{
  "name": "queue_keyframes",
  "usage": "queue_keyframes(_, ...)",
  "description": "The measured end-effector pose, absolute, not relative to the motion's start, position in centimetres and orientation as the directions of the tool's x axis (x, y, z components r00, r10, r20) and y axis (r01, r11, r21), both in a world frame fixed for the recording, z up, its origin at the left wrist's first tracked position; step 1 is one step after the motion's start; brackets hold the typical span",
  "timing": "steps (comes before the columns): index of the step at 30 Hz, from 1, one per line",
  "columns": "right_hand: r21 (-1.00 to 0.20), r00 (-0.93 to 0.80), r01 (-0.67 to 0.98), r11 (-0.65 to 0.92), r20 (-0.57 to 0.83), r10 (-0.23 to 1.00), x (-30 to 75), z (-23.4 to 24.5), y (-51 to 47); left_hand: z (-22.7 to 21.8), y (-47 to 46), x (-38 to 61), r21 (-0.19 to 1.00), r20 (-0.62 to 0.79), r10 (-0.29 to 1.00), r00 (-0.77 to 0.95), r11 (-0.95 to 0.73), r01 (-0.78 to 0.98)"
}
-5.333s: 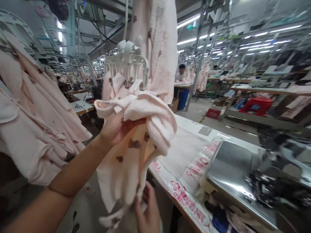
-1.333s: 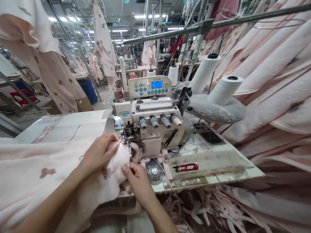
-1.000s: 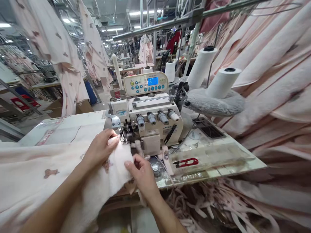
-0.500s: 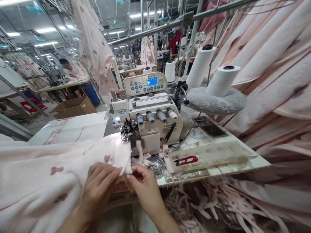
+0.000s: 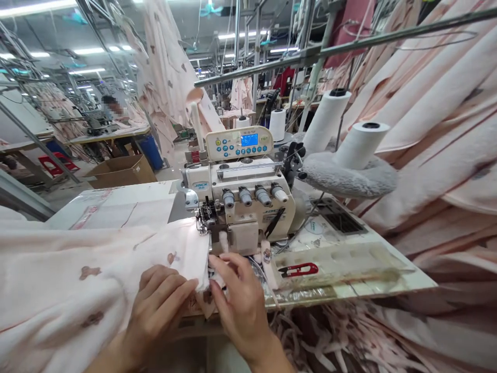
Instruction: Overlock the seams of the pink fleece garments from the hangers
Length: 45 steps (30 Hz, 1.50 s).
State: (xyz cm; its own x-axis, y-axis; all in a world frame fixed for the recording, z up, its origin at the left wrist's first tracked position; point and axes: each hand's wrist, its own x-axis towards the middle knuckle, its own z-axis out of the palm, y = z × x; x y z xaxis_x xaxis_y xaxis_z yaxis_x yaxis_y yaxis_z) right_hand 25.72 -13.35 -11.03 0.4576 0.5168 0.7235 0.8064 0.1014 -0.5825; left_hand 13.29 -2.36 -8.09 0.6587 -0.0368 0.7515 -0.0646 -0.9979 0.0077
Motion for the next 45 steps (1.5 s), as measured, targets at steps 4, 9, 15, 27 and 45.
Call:
queue_keyframes(4, -0.328, 0.198, 0.929, 0.171, 0.832, 0.518, 26.3, -10.9, -12.8, -6.1, -1.3, 14.4, 0.229, 0.630, 0.130, 0.766, -0.973, -0.023)
queue_keyframes(9, -0.319, 0.196, 0.933, 0.166, 0.838, 0.509, 26.2, -11.2, -12.6, -4.7, 4.2, 18.1, 0.279, 0.420, 0.498, 0.759, -0.867, 0.414)
queue_keyframes(15, -0.268, 0.183, 0.958, 0.107, 0.853, 0.489, 27.0, -11.0, -12.0, -5.4, 7.3, 20.3, 0.342, 0.277, 0.562, 0.779, -0.816, 0.467)
queue_keyframes(27, -0.195, 0.223, 0.975, -0.108, 0.817, 0.532, 29.0, -9.0, -9.2, -5.3, 11.0, 23.0, 0.358, 0.304, 0.601, 0.739, -0.791, 0.496)
queue_keyframes(45, -0.060, 0.201, 0.979, -0.193, 0.352, 0.914, 26.1, -15.5, -11.7, -5.5, 12.2, 14.6, 0.394, 0.162, 0.760, 0.629, -0.635, 0.665)
